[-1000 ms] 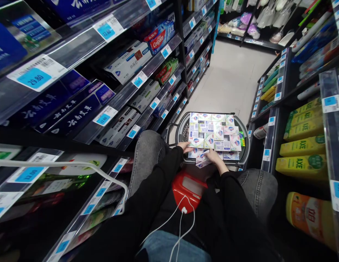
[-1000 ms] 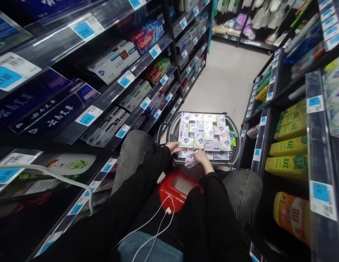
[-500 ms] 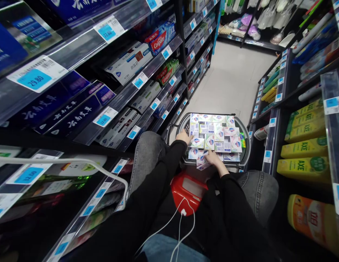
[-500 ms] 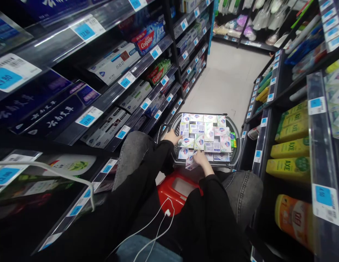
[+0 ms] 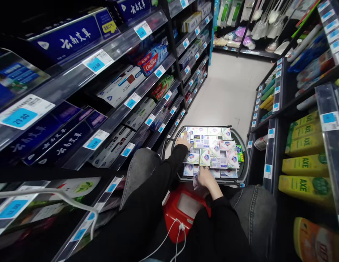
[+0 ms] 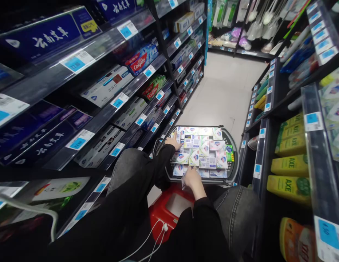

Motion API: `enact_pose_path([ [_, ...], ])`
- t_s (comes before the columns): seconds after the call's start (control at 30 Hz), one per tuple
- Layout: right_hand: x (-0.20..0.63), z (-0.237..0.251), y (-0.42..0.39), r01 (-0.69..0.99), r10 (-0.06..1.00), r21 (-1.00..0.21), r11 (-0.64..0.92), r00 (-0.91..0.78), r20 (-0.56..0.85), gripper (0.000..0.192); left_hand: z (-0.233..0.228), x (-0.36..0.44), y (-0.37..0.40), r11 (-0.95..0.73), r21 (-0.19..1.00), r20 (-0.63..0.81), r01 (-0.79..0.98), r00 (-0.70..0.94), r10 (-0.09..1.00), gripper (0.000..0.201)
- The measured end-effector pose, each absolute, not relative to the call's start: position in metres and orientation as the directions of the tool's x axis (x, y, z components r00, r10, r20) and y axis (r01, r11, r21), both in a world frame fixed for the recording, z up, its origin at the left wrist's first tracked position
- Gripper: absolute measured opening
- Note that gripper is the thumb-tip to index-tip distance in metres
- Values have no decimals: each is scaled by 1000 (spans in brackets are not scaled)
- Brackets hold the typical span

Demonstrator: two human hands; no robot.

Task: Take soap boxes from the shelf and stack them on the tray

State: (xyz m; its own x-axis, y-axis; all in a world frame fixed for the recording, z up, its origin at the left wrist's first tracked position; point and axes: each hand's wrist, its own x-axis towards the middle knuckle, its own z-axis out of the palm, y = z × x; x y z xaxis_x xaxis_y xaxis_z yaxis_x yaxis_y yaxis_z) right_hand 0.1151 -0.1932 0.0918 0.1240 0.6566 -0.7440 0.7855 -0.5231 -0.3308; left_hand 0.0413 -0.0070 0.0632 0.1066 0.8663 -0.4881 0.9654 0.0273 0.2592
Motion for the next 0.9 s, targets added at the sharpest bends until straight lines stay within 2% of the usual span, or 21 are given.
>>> enact_pose_path([
  [0.1,112,102,-187,803,657,-335,-493,91,-748,49,68,39,27,41,270,-492,962,101,865,101],
  [0.2,109,110,-181,820,661,-353,-451,40,-749,49,68,44,56,-20,290,-511,957,172,842,97],
  [0.33,108,117,-177,825,656,-368,-430,5,-755,51,66,57,67,-115,237,-549,965,231,803,106],
  [0.5,112,118,-179,813,660,-377,-443,11,-751,54,69,63,66,-135,198,-535,971,222,815,102],
  [0.63,115,116,-182,812,671,-381,-441,17,-741,51,77,72,85,-396,142,-499,907,411,763,103],
  [0.73,116,117,-183,816,665,-377,-438,12,-747,55,81,85,104,-594,94,-522,799,548,654,89],
  [0.8,117,119,-183,819,660,-369,-439,15,-751,57,78,94,113,-645,85,-550,759,576,605,82],
  [0.9,119,123,-181,819,651,-363,-445,17,-759,55,66,99,118,-635,136,-559,761,588,585,80],
])
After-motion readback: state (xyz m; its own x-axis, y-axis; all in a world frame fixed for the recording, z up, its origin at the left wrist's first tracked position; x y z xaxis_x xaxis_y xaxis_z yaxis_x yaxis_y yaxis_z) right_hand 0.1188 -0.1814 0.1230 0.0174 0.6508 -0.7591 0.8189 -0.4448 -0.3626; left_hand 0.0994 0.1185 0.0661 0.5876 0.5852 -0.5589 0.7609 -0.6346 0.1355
